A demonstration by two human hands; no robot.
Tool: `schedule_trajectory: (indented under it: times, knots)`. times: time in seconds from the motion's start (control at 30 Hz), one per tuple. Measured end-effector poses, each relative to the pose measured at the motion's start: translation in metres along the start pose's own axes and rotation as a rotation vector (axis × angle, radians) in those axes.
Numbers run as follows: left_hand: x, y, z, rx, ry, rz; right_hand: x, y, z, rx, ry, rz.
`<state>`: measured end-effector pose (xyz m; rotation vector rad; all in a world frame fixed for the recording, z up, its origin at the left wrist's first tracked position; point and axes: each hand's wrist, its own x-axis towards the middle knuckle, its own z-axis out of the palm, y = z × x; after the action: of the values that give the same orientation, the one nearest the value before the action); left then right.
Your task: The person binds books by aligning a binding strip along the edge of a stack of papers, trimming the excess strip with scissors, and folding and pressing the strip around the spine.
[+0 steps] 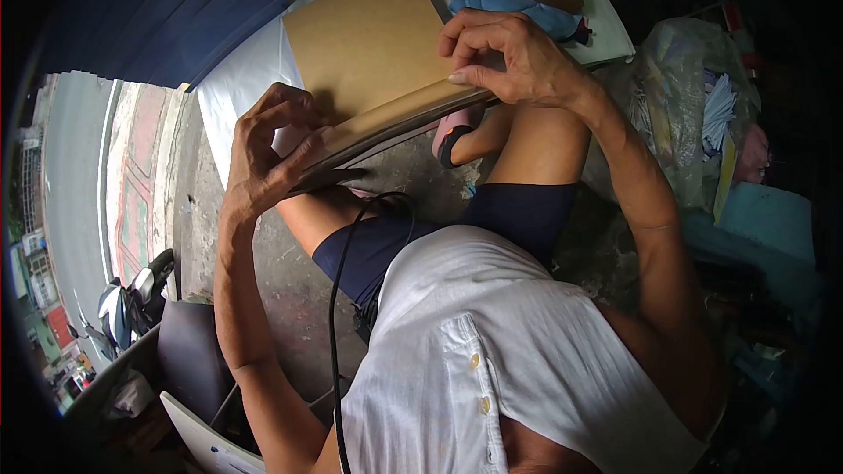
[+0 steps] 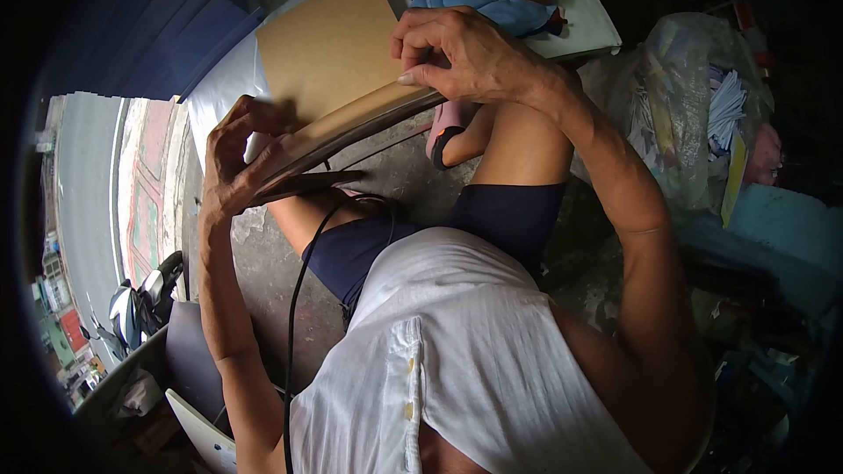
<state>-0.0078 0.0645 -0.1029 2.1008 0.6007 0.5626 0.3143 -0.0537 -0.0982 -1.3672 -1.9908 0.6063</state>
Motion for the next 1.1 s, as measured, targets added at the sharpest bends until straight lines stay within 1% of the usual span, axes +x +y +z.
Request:
schedule_trajectory:
  times: [0.1, 0.13, 0.2, 0.27, 0.5, 0.53, 0.6, 0.67, 0.73, 0.8, 0.87, 0.93, 0.97, 1.0, 1.03, 1.07, 1.1]
  knots:
    - [0.001, 0.000, 0.001, -0.008, 0.002, -0.016, 0.000, 0.000, 0.002, -0.001, -0.008, 0.039]
    - [0.001, 0.000, 0.001, -0.007, -0.001, -0.057, 0.000, 0.001, 0.003, 0.000, -0.011, 0.047]
    - [0.002, 0.000, 0.001, -0.013, -0.009, -0.104, 0.001, 0.004, 0.004, -0.037, 0.009, -0.062]
    - [0.004, -0.001, 0.001, 0.043, -0.017, -0.084, 0.001, 0.005, 0.006, -0.030, 0.006, -0.053]
    - [0.007, 0.007, 0.003, 0.080, 0.005, -0.100, 0.005, -0.003, 0.004, -0.038, -0.028, -0.022]
    - [0.008, 0.007, 0.003, 0.076, -0.001, -0.091, 0.005, -0.003, 0.005, -0.020, -0.033, -0.028]
    - [0.010, 0.007, 0.003, 0.077, -0.006, -0.092, 0.005, -0.002, 0.005, -0.008, -0.046, 0.028]
    - [0.011, 0.008, 0.002, 0.067, -0.019, -0.082, 0.007, -0.003, 0.005, 0.015, -0.045, 0.027]
    - [0.011, 0.007, 0.001, 0.062, -0.029, -0.100, 0.007, -0.001, 0.005, -0.019, -0.040, -0.021]
    - [0.010, 0.004, 0.001, 0.047, -0.056, -0.057, 0.007, -0.001, 0.007, -0.004, -0.043, -0.002]
    - [0.008, -0.003, 0.002, 0.036, -0.018, -0.075, 0.006, -0.002, 0.007, 0.000, -0.043, 0.017]
    - [0.006, -0.012, 0.006, 0.025, 0.019, -0.085, 0.002, -0.002, 0.012, -0.004, 0.029, -0.030]
    - [0.004, -0.018, 0.009, -0.112, 0.058, -0.122, 0.001, -0.003, 0.014, -0.009, 0.035, -0.034]
    - [0.002, -0.020, 0.011, -0.247, 0.096, -0.157, 0.001, -0.005, 0.018, 0.093, 0.134, 0.097]
    - [0.001, -0.020, 0.012, -0.239, 0.099, -0.148, 0.000, -0.006, 0.021, 0.198, 0.234, 0.224]
    - [-0.001, -0.018, 0.011, -0.141, 0.200, -0.068, -0.003, -0.007, 0.025, 0.195, 0.242, 0.212]
    - [0.000, -0.016, 0.009, -0.040, 0.302, 0.015, -0.005, -0.010, 0.030, 0.044, 0.374, 0.107]
